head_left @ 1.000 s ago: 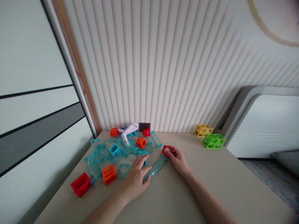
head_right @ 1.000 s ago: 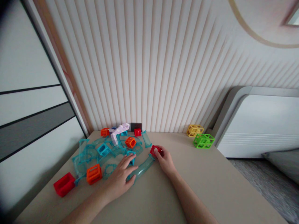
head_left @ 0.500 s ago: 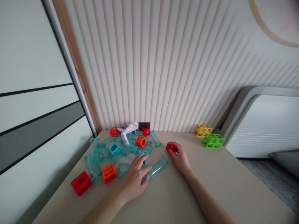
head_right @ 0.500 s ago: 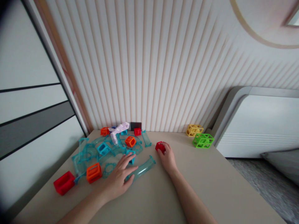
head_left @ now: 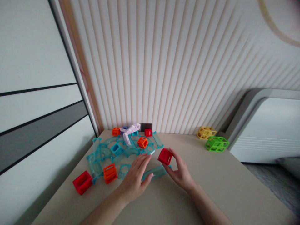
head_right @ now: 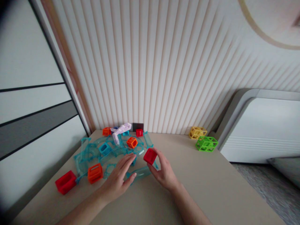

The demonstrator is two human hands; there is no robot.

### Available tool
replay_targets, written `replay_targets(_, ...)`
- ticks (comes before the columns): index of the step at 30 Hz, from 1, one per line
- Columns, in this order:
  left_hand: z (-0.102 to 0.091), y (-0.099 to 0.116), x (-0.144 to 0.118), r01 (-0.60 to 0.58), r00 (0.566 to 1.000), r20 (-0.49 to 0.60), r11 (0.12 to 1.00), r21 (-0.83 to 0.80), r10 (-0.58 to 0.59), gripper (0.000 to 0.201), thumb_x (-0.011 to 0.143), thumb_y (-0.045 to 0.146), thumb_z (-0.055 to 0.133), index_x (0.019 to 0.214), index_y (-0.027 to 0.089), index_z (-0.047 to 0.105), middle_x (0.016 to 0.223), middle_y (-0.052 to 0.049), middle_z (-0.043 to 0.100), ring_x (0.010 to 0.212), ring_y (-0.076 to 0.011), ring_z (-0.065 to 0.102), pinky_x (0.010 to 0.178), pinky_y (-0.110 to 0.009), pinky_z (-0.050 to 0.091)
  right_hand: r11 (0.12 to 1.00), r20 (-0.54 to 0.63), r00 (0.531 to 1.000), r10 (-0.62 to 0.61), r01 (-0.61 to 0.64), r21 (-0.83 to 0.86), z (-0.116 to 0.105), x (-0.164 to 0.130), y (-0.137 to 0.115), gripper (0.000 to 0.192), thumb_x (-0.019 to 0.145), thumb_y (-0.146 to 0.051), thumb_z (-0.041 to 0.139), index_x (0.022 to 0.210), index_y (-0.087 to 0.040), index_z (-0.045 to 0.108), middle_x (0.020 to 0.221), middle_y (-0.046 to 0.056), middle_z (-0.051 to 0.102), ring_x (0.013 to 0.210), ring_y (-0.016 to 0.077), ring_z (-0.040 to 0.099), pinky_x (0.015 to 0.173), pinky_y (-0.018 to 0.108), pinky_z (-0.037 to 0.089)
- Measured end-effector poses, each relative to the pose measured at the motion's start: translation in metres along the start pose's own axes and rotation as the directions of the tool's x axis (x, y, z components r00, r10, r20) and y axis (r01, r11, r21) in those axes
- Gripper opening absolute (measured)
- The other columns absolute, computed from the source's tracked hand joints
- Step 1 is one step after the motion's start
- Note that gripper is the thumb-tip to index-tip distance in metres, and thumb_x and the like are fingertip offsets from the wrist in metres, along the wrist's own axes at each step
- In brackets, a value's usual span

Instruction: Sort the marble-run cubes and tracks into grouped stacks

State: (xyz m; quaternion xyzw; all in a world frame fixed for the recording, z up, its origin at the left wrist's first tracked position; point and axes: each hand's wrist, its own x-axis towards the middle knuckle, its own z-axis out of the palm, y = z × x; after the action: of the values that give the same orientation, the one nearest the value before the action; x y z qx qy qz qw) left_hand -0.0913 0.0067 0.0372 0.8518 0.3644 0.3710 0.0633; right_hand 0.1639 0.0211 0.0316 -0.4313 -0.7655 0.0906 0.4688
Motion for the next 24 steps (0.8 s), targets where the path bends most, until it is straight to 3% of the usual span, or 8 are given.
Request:
replay_targets(4,-0.004,0.004,0.002,-0.040,0.999,-0.011,0.999,-0.034,0.040,0.063,0.099,0.023,0.051,0.156,0.025,0.024,0.146,-0.014,0.054,0.138,-0.0275,0.050,0.112,-0.046,0.048,0.983,0.189,0.966,-0.175,0.160,0.091,0.002,-0.005,-0.027,0.081,0.092,-0.021,0.063,0.161,-0.026,0.019,0.150,0.015,0.053,0.135,0.0272,0.056,0.109,0.043,0.050)
replay_targets(9,-0.003,0.004,0.000,-0.047,0.999,-0.004,0.993,-0.112,0.047,0.060,0.098,0.023,0.052,0.153,0.027,0.029,0.141,-0.012,0.058,0.134,-0.0254,0.054,0.110,-0.043,0.050,0.979,0.259,0.949,-0.178,0.145,0.142,0.002,-0.002,-0.037,0.082,0.095,-0.019,0.057,0.163,-0.027,0.010,0.160,0.014,0.040,0.144,0.0258,0.044,0.115,0.044,0.043)
replay_targets(16,-0.003,0.006,-0.001,0.011,1.000,0.005,0.989,-0.150,-0.010,0.055,0.093,0.022,0.060,0.145,0.026,0.041,0.132,-0.011,0.061,0.126,-0.0249,0.059,0.106,-0.039,0.053,0.981,0.247,0.956,-0.159,0.125,0.149,0.006,-0.003,-0.032,0.074,0.092,-0.014,0.057,0.158,-0.030,0.027,0.143,0.014,0.057,0.131,0.0255,0.057,0.106,0.040,0.052)
replay_targets(20,-0.003,0.007,-0.001,-0.011,1.000,-0.010,0.986,-0.169,0.009,0.047,0.091,0.014,0.061,0.134,0.026,0.046,0.128,-0.010,0.059,0.123,-0.0237,0.060,0.105,-0.038,0.054,0.981,0.252,0.954,-0.163,0.129,0.146,0.006,-0.001,-0.032,0.063,0.092,-0.014,0.059,0.150,-0.031,0.040,0.138,0.013,0.057,0.128,0.0258,0.058,0.104,0.040,0.053)
replay_targets(24,0.000,0.007,-0.001,-0.020,0.998,-0.060,0.984,-0.178,0.010,0.039,0.089,0.011,0.060,0.123,0.025,0.048,0.130,-0.011,0.058,0.125,-0.0240,0.060,0.104,-0.038,0.054,0.978,0.309,0.938,-0.158,0.106,0.179,0.000,0.002,-0.035,0.063,0.092,-0.010,0.055,0.149,-0.031,0.039,0.140,0.012,0.054,0.131,0.0240,0.055,0.107,0.039,0.051)
